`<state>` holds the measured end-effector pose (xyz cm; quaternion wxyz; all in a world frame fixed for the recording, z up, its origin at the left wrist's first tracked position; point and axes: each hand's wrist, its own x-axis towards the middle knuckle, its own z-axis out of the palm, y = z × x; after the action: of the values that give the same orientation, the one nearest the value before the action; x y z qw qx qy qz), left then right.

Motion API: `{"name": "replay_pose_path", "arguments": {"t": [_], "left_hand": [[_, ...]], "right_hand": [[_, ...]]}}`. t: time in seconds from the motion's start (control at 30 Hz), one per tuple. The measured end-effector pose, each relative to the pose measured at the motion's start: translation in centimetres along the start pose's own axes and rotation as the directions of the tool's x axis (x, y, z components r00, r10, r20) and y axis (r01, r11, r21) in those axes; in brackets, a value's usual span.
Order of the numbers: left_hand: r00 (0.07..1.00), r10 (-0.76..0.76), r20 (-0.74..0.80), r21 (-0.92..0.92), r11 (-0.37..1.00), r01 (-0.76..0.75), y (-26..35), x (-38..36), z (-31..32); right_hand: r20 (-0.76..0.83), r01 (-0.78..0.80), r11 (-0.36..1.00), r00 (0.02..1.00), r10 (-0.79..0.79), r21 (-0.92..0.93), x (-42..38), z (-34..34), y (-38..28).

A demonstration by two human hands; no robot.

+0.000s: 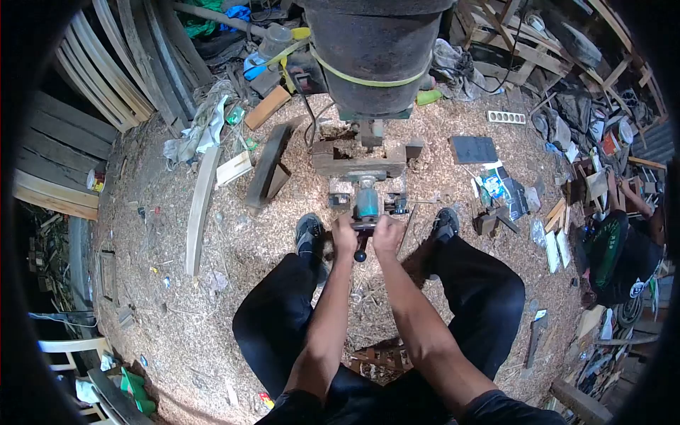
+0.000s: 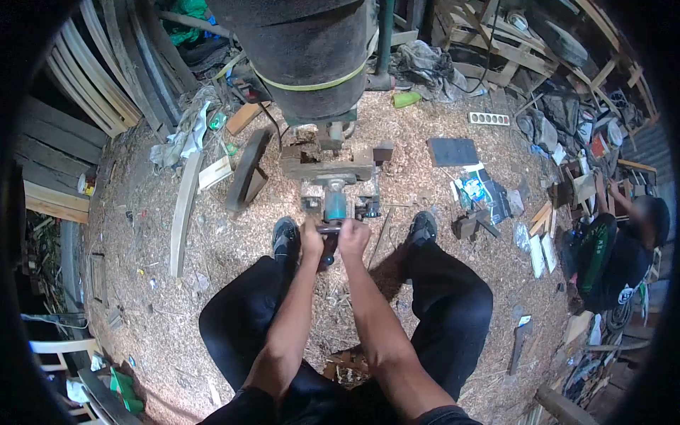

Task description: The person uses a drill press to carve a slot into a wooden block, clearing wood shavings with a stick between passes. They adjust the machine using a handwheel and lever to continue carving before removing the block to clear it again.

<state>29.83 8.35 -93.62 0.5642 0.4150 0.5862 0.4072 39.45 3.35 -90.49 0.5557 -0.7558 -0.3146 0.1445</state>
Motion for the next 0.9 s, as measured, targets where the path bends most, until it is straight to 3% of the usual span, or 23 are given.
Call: {"name": "replay_pose_path", "arguments": {"t": [0.03,0.07,0.1,0.13,0.2,0.23,0.3,0.33,0.37,0.4,0.43,0.53,0.63,0.67,0.7,0.73,0.77,0.8,0.87,0.9], "left_hand": [[0.986,0.167,0.023,0.310,0.936,-0.165,0.4,0.0,-0.2],[0.987,0.159,0.029,0.463,0.873,-0.154,4.2,-1.7,0.5],[0.988,0.151,0.035,0.603,0.786,-0.141,8.2,-3.5,1.2],[0.987,0.155,0.034,0.628,0.765,-0.142,8.3,-3.3,1.3],[0.987,0.156,0.043,0.669,0.729,-0.144,8.0,-3.4,1.8],[0.967,0.255,0.020,0.657,0.725,-0.205,7.0,-3.2,1.7],[0.991,0.129,-0.018,0.240,0.963,-0.121,2.8,-0.8,0.5],[0.998,0.053,-0.014,0.011,0.999,-0.053,1.2,-0.3,-0.2],[0.998,-0.061,0.031,-0.346,0.936,0.068,1.3,-0.3,0.0],[0.994,-0.098,0.041,-0.341,0.934,0.106,1.0,-0.4,0.2],[0.990,-0.134,0.048,-0.335,0.931,0.143,0.7,-0.5,0.4],[0.991,-0.133,0.016,-0.299,0.945,0.131,0.7,-1.1,0.3],[0.989,-0.113,-0.094,-0.286,0.955,0.082,1.4,-0.9,1.1],[0.990,0.058,-0.132,-0.011,0.998,-0.060,1.1,-0.8,1.4],[0.966,0.230,-0.121,0.272,0.943,-0.191,1.5,-1.2,1.3],[0.915,0.399,-0.068,0.529,0.792,-0.306,2.7,-1.3,1.0],[0.924,0.376,0.068,0.608,0.719,-0.337,5.3,-2.3,1.0],[0.947,0.313,0.068,0.650,0.707,-0.280,6.7,-3.2,1.1],[0.979,0.189,0.078,0.721,0.667,-0.187,8.6,-4.0,1.9],[0.957,0.284,0.061,0.700,0.671,-0.244,7.2,-3.5,1.9]], "right_hand": [[-0.004,-0.086,0.995,0.996,0.086,0.040,-0.5,0.5,2.1],[-0.006,-0.169,0.983,0.985,0.170,0.077,-0.6,0.7,3.5],[-0.042,-0.305,0.892,0.941,0.337,0.333,-0.8,0.9,2.4],[0.086,-0.436,0.707,0.877,0.473,0.557,-0.9,0.8,2.0],[0.120,-0.491,0.521,0.797,0.591,0.698,-0.8,2.7,5.8],[0.128,-0.514,0.653,0.829,0.544,0.557,-1.2,1.4,5.3],[0.189,-0.463,0.854,0.884,0.427,0.238,-0.3,-0.7,3.2],[0.105,-0.367,0.909,0.930,0.353,0.196,-0.4,-1.2,1.7],[0.023,-0.266,0.953,0.964,0.265,0.147,0.1,-1.6,-0.4],[-0.053,-0.168,0.982,0.983,0.173,0.088,0.4,-2.3,-2.9],[0.122,-0.218,0.976,0.969,0.214,0.024,0.7,-4.0,-7.0],[-0.014,0.026,0.996,1.000,-0.028,-0.084,-0.3,-0.5,-2.2],[-0.010,-0.018,0.999,1.000,0.019,0.029,-0.1,0.3,-0.9],[0.012,-0.047,0.996,0.999,0.047,0.073,-0.1,0.0,-0.6],[0.055,-0.208,0.965,0.978,0.201,0.157,-0.3,0.3,1.3],[0.026,-0.290,0.887,0.953,0.302,0.358,-0.3,0.7,1.2],[0.021,-0.343,0.765,0.918,0.397,0.546,0.1,1.3,0.9],[0.033,-0.378,0.602,0.863,0.503,0.704,-0.4,1.4,0.8],[0.194,-0.464,0.404,0.810,0.553,0.788,-0.6,2.0,4.1],[0.164,-0.473,0.526,0.832,0.529,0.707,-0.7,1.6,4.3]]}}
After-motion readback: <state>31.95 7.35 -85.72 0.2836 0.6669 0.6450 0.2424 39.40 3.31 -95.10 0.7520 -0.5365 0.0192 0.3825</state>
